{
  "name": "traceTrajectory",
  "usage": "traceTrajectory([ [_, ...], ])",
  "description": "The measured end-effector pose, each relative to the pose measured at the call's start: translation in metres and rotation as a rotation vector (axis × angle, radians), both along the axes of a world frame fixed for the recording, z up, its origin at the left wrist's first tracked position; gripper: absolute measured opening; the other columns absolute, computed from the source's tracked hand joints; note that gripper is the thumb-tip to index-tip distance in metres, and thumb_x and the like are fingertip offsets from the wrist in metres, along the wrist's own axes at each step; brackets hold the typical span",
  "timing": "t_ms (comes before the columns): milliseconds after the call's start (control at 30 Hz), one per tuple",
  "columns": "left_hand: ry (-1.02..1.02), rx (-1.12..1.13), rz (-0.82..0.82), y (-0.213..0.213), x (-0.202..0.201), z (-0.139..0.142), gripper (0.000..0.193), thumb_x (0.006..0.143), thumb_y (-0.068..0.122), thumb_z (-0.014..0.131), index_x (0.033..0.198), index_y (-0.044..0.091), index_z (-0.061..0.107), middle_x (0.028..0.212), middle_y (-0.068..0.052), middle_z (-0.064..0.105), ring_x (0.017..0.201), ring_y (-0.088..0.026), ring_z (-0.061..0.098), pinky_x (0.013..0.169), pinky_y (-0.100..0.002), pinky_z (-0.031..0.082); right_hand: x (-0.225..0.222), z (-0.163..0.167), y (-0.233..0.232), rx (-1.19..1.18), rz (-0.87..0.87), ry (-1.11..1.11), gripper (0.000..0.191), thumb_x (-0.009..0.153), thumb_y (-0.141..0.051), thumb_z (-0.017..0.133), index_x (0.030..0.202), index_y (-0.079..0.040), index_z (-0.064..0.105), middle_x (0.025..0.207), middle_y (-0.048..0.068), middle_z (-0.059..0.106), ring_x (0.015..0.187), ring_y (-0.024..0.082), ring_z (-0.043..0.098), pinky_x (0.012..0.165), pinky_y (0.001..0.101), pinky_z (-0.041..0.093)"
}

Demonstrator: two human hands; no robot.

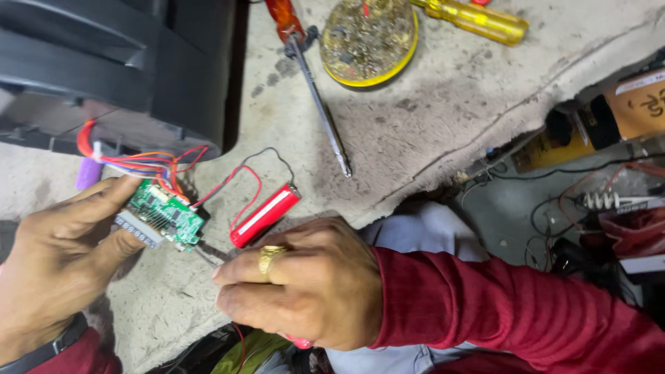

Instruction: The person repairs a portable speaker on a workbench, holding a green circuit board wired to the open speaker cabinet and working on its connections. They use a screwdriver and pliers on the board and wires, with a multimeter connected nearby, repositioning the board and battery cell as they work.

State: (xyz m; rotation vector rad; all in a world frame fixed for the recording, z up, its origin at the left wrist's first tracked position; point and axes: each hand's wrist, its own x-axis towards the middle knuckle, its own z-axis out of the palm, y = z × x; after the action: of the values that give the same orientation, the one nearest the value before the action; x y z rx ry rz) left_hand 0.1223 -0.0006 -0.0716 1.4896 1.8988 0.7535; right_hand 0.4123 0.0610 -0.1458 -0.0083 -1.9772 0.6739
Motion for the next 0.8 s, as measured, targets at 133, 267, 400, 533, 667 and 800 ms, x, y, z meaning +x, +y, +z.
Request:
traceTrajectory([
  [133, -0.059, 0.048, -0.026, -0.001, 0.003, -0.002, 0.055, 0.087, -0.002, 0.062, 0.141, 0.002, 0.057, 0.134, -0.006, 0.066, 0.116, -0.009, 0.064, 0.101, -0.025, 0.053, 0.007, 0.004, -0.001, -0.012, -0.027, -0.047, 0.012, 0.088, -0.015, 0.068, 0.097, -0.008, 0.068, 0.114, 0.006, 0.069, 0.094, 0.022, 0.073, 0.076, 0.0367, 0.060],
  [267, 0.014, -0.015, 0.012, 0.000, 0.006, 0.001, 0.060, 0.093, -0.008, 0.068, 0.152, 0.003, 0.064, 0.128, -0.011, 0.070, 0.089, -0.012, 0.056, 0.069, -0.026, 0.046, 0.010, 0.005, 0.005, 0.000, -0.024, -0.017, 0.012, 0.092, -0.014, 0.068, 0.102, -0.007, 0.068, 0.117, 0.007, 0.067, 0.096, 0.022, 0.072, 0.079, 0.0361, 0.060],
  [400, 0.059, 0.074, -0.125, 0.007, 0.004, 0.000, 0.060, 0.087, -0.008, 0.069, 0.146, 0.004, 0.059, 0.131, -0.007, 0.070, 0.101, -0.008, 0.061, 0.086, -0.023, 0.050, 0.007, 0.007, 0.010, 0.006, -0.001, 0.026, 0.016, 0.084, -0.013, 0.073, 0.096, -0.003, 0.071, 0.108, 0.010, 0.070, 0.093, 0.026, 0.075, 0.079, 0.0387, 0.061],
  [533, 0.033, 0.109, -0.236, 0.013, -0.002, 0.003, 0.067, 0.086, -0.005, 0.073, 0.149, 0.011, 0.055, 0.123, -0.004, 0.070, 0.094, -0.005, 0.059, 0.081, -0.021, 0.050, 0.000, 0.018, 0.010, -0.011, 0.009, 0.010, 0.018, 0.086, -0.006, 0.079, 0.102, -0.003, 0.072, 0.111, 0.010, 0.072, 0.093, 0.023, 0.075, 0.079, 0.0338, 0.062],
  [667, 0.094, 0.015, -0.240, 0.013, -0.003, 0.014, 0.069, 0.090, 0.002, 0.078, 0.154, 0.017, 0.057, 0.089, -0.012, 0.054, 0.077, -0.011, 0.046, 0.072, -0.027, 0.044, -0.012, 0.028, 0.008, 0.035, -0.058, 0.005, 0.022, 0.080, 0.001, 0.083, 0.098, -0.003, 0.072, 0.104, 0.010, 0.075, 0.086, 0.022, 0.076, 0.074, 0.0313, 0.062],
  [800, 0.004, 0.129, -0.334, 0.015, -0.004, 0.019, 0.065, 0.091, 0.005, 0.074, 0.151, 0.014, 0.052, 0.128, -0.003, 0.070, 0.088, -0.008, 0.056, 0.079, -0.024, 0.051, -0.020, 0.031, 0.004, 0.071, -0.127, -0.026, 0.022, 0.077, 0.001, 0.084, 0.094, -0.006, 0.071, 0.098, 0.007, 0.076, 0.084, 0.020, 0.078, 0.072, 0.0301, 0.062],
])
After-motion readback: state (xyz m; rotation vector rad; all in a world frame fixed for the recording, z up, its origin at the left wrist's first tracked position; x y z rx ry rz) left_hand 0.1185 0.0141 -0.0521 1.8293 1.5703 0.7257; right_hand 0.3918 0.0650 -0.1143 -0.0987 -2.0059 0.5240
